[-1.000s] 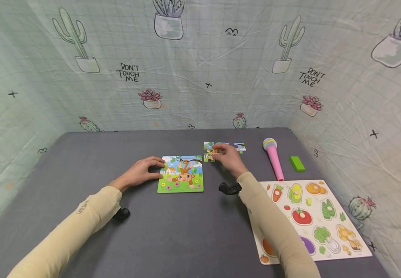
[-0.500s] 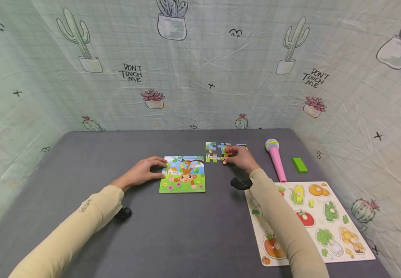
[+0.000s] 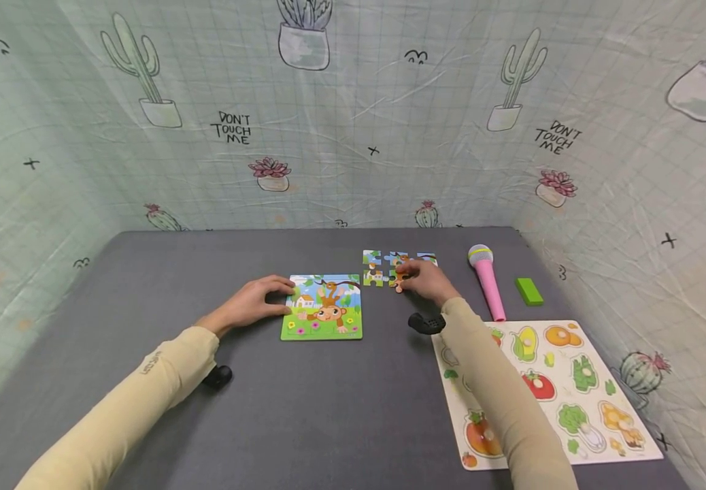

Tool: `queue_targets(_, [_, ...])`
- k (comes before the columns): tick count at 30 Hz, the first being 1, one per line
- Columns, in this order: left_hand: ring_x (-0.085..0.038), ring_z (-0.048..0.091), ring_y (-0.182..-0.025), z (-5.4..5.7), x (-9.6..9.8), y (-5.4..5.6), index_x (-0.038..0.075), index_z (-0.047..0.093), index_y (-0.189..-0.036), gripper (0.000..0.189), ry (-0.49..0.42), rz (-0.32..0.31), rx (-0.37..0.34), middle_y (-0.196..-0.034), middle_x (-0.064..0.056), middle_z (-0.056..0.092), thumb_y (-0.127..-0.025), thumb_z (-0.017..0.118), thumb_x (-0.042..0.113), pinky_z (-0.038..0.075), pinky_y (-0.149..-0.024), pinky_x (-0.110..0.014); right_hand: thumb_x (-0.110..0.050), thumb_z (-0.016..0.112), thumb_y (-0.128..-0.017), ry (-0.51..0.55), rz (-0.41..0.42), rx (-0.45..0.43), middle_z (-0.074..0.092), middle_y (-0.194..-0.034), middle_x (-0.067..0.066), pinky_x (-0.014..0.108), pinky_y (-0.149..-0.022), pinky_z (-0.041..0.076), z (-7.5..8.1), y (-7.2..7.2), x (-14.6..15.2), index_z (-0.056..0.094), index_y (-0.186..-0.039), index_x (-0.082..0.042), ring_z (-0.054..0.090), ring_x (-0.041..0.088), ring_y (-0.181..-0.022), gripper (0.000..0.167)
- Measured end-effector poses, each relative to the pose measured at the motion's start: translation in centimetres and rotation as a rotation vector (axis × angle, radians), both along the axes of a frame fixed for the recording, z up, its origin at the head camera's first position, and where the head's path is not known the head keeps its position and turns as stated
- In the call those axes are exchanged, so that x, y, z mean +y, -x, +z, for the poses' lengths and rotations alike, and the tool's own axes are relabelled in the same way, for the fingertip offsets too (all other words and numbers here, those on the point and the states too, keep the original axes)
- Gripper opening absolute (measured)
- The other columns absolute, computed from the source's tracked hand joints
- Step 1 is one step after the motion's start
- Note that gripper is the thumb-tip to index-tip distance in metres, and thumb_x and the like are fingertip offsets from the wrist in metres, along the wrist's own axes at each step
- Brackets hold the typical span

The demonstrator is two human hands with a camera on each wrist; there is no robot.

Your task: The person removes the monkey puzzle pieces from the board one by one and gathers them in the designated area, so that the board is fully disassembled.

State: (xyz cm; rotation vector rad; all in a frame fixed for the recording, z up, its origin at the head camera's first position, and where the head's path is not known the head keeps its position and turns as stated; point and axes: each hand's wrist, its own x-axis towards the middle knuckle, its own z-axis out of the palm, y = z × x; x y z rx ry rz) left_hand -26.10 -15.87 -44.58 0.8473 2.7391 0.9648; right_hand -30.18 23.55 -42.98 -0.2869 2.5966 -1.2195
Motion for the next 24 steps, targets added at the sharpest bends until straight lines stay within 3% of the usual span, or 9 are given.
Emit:
queue_targets(10, [-0.032,0.047,-0.130,0.1,0.1,-0.1,0.004,0.067,-0.122,0.041,0.002,-0.004,-0.004,-0.135,-0.012,0.055,-0.089,0.075,0.027,0.038,-0.108,-0.050,-0.009,0.067,-0.092,-0.060,-0.055,0.074,0.058,-0.125,0.021,0.045,-0.085,0.047,-0.5,-0.7,-0.3,0.062,-0.126,0.002,0.056,0.034,-0.105,0.036])
queue_targets(18, [-0.032,0.048,-0.130,0.0,0.0,-0.1,0.004,0.066,-0.122,0.041,-0.001,-0.006,-0.003,-0.135,-0.012,0.055,-0.089,0.075,0.026,0.038,-0.108,-0.050,-0.016,0.076,-0.085,-0.147,0.011,0.203,0.058,-0.115,0.022,0.042,-0.081,0.047,-0.8,-1.0,-0.7,0.062,-0.126,0.006,0.055,0.032,-0.099,0.048])
queue_targets(24, [-0.032,0.048,-0.130,-0.1,0.0,-0.1,0.004,0.067,-0.122,0.041,0.004,-0.002,0.003,-0.135,-0.012,0.055,-0.089,0.075,0.027,0.039,-0.108,-0.050,-0.015,0.076,-0.086,-0.166,-0.011,0.205,0.056,-0.114,0.021,0.040,-0.080,0.046,-1.1,-0.8,-0.8,0.062,-0.125,0.005,0.054,0.031,-0.098,0.046])
